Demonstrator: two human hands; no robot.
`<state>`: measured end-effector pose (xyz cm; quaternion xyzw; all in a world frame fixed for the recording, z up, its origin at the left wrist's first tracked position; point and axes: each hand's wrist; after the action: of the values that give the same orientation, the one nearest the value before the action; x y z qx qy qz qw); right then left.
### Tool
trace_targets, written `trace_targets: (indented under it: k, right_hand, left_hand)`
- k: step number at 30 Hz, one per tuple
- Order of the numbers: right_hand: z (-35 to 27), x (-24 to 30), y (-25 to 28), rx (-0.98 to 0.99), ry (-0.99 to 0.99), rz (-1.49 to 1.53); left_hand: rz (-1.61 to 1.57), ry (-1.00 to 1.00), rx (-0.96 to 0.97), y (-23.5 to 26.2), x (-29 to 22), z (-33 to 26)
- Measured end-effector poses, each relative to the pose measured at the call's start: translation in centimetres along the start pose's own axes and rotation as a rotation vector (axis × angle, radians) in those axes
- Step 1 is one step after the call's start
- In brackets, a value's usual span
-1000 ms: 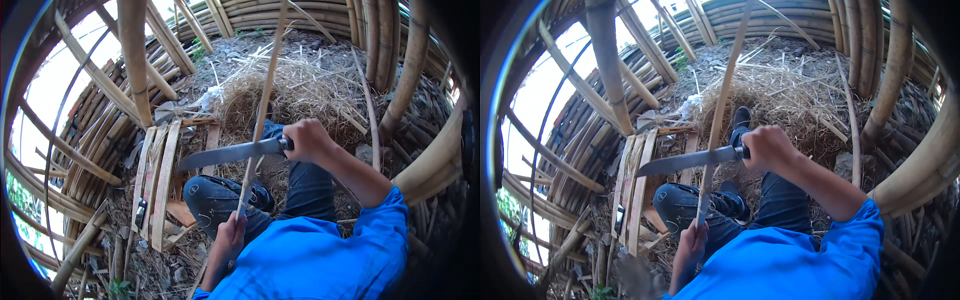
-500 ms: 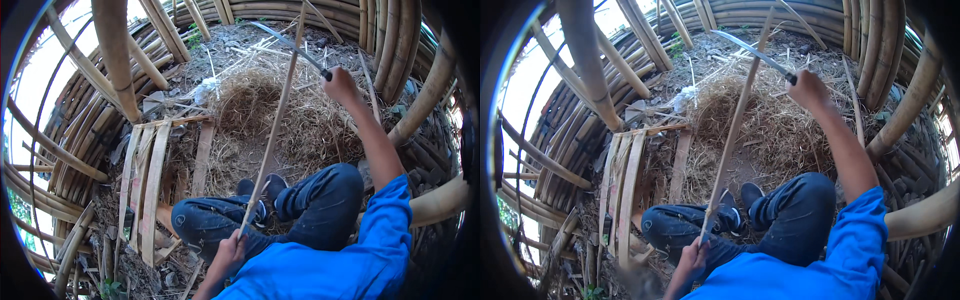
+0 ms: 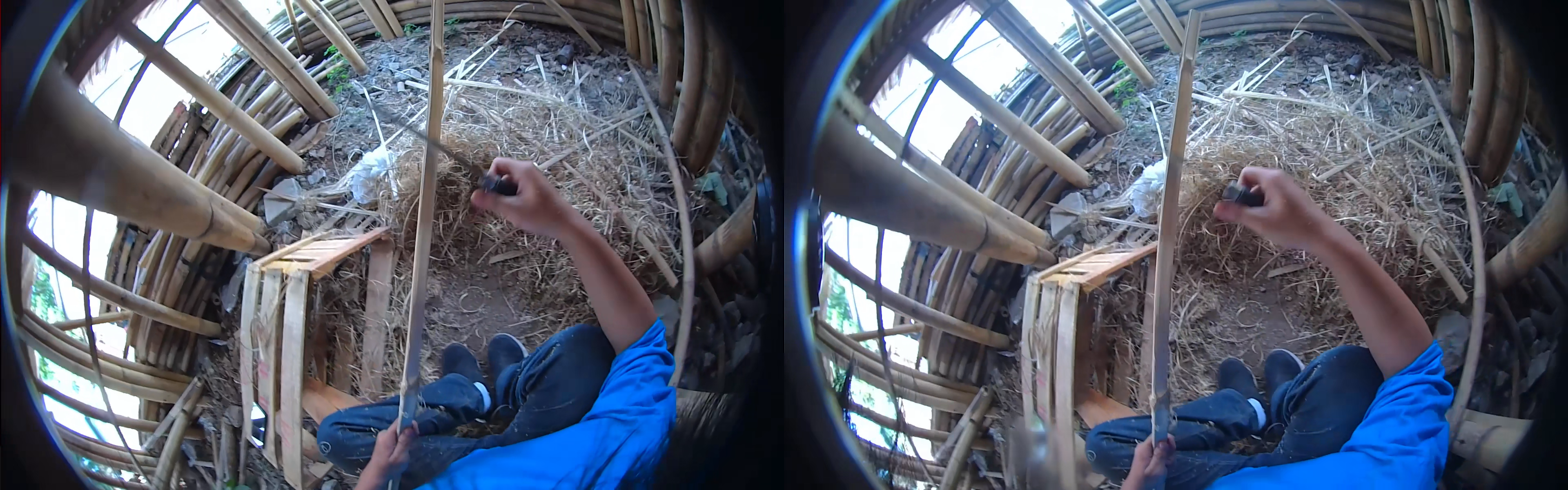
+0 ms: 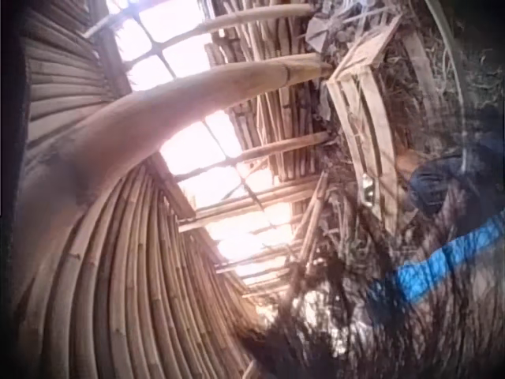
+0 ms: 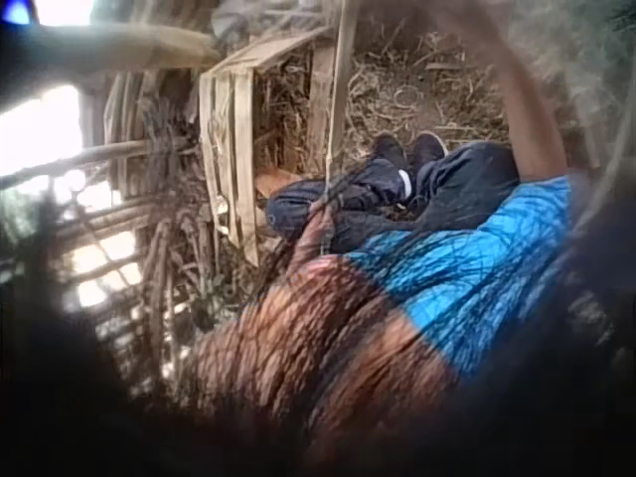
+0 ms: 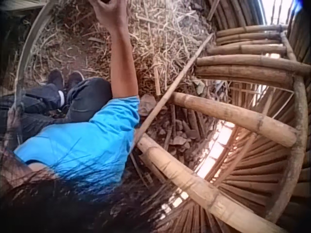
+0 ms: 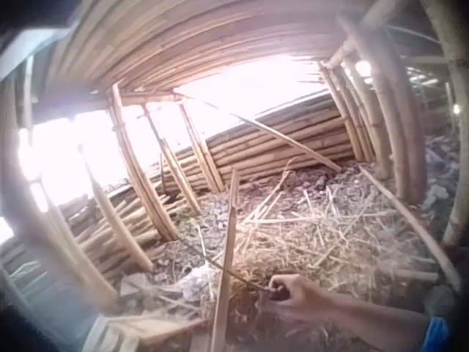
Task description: The person strips a thin piece of bamboo using a machete while seated on a platform. They shave thin strips from the surface and then wind one of the strips around the pole.
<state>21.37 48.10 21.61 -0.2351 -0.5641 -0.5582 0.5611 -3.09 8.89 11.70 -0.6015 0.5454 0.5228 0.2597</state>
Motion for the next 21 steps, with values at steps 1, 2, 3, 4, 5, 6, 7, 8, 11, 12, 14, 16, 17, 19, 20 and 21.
trace_targets:
  k: [1, 2, 3, 4, 5, 6, 7, 8, 11, 12, 14, 16, 17, 19, 20, 21]
  right_hand:
    - [0.8, -0.8, 0.1, -0.015, -0.009, 0.016]
    - [1.7, -1.3, -0.1, -0.109, -0.016, 0.116]
    - [2.7, -1.5, -0.6, -0.194, -0.017, 0.222]
    - [3.1, -2.2, 0.1, -0.212, -0.032, 0.225]
    - [3.6, -2.2, 0.0, -0.241, 0.015, 0.251]
    - [3.8, -2.1, -0.1, -0.27, 0.062, 0.274]
    - [3.7, -2.0, -0.1, -0.262, 0.057, 0.287]
    - [3.3, -1.8, -0.2, -0.224, 0.03, 0.285]
    - [2.1, -2.1, -0.9, -0.175, -0.003, 0.281]
    - [1.7, -2.1, -0.9, -0.153, -0.068, 0.31]
    - [0.8, -2.4, -0.4, -0.136, -0.138, 0.388]
    - [0.1, -2.4, 0.2, -0.167, -0.1, 0.406]
    - [-0.1, -2.3, 0.5, -0.194, -0.065, 0.437]
    - [-0.5, -1.7, 0.9, -0.204, -0.026, 0.47]
    - [-0.8, -1.2, 1.0, -0.205, -0.001, 0.49]
    - [-1.0, -0.6, 1.1, -0.207, 0.023, 0.51]
  left_hand:
    - [-0.059, 0.013, 0.03, 0.2, 0.8, 0.1]
    - [-0.039, 0.016, 0.024, 0.7, 2.7, -0.6]
    - [-0.008, 0.035, -0.006, 1.4, 4.9, -1.7]
    - [0.019, 0.058, 0.0, 1.8, 6.1, -1.2]
    - [0.043, 0.069, -0.017, 2.2, 6.5, -1.8]
    - [0.065, 0.078, -0.028, 2.6, 7.0, -2.4]
    - [0.079, 0.086, -0.041, 2.5, 7.1, -3.1]
    - [0.089, 0.091, -0.048, 2.5, 7.3, -3.5]
    - [0.116, 0.094, -0.065, 2.6, 7.6, -4.2]
    - [0.123, 0.092, -0.068, 2.5, 7.6, -4.4]
    - [0.128, 0.078, -0.055, 2.7, 7.9, -4.3]
    - [0.131, 0.06, -0.04, 2.9, 8.3, -4.5]
    - [0.131, 0.051, -0.034, 2.9, 8.3, -4.5]
    - [0.132, 0.035, -0.024, 2.9, 8.5, -4.7]
    - [0.135, 0.028, -0.02, 2.9, 8.6, -4.8]
    - [0.141, 0.02, -0.017, 2.9, 8.5, -4.8]
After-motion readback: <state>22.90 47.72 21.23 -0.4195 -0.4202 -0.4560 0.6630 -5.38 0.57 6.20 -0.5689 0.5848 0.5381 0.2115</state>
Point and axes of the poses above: each hand's wrist, its own z-axis towards the middle knuckle, its own y-axis out of the back of the hand, x = y × z, and after that the axes turned 12 degrees about -x, right-handed
